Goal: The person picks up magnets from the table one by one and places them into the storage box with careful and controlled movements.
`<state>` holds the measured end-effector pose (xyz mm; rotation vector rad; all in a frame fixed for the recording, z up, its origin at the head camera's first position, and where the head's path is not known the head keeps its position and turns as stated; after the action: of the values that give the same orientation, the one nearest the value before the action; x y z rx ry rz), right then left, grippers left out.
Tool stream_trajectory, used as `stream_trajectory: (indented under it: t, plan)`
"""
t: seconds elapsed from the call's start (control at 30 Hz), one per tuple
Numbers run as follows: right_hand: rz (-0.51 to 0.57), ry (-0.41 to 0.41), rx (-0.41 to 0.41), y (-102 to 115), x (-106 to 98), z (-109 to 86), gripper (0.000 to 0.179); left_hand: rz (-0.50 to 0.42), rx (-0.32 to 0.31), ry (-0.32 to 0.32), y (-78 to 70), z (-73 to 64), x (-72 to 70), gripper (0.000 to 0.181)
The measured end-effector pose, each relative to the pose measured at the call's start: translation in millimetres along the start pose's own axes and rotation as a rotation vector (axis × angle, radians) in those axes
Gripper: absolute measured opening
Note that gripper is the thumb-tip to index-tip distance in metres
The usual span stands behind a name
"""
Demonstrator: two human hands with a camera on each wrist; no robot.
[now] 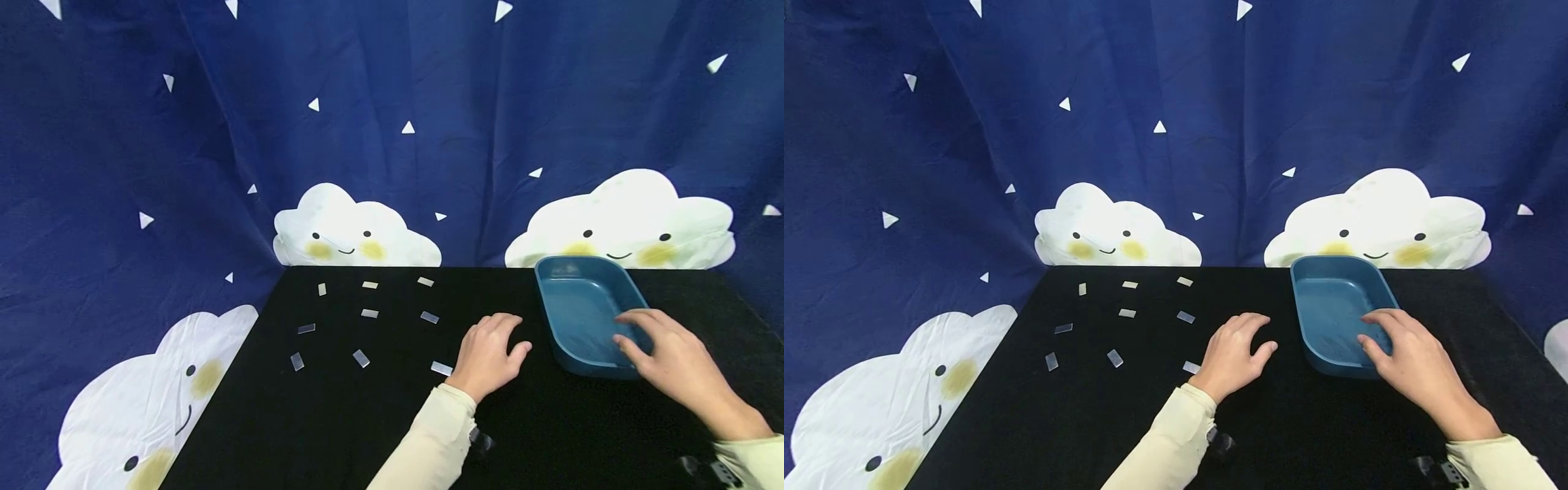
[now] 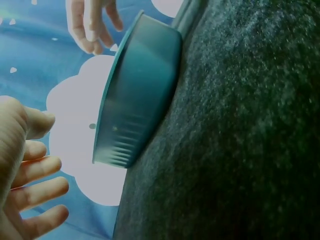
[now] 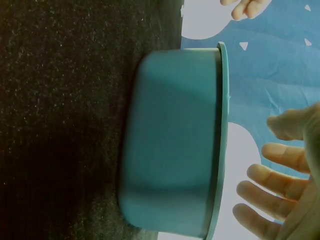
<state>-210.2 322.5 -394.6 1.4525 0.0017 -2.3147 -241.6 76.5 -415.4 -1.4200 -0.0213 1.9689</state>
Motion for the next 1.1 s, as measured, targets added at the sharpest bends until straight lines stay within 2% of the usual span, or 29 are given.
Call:
stream_trajectory:
  t: [0.23,0.43,0.6,1.1]
  plan:
    - [-0.024,-0.002,0.051,-9,2,-1.4,0.036,0.010,-0.025,0.032,-4.0,4.3,11.3,0.038]
    - [-0.026,0.007,0.100,-18,0,-3.9,0.038,-0.026,-0.039,0.044,-6.0,7.7,19.0,0.037]
    - [-0.038,0.002,0.124,-29,-3,-7.8,0.036,-0.083,-0.058,0.091,-11.1,9.2,27.2,0.037]
    - [-0.080,0.066,0.228,-55,4,-13.0,0.046,-0.093,-0.174,0.179,-14.6,15.0,48.7,0.032]
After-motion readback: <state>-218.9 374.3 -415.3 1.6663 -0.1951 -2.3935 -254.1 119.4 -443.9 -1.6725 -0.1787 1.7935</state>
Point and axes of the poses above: each hand's wrist, its own z-axis towards the middle knuckle, its own x-axis out of the palm, y = z × x, the point moved 6 cm from there along z, towards the middle knuckle, and after that the axes turned 7 degrees about -x, right-handed, at the moved point
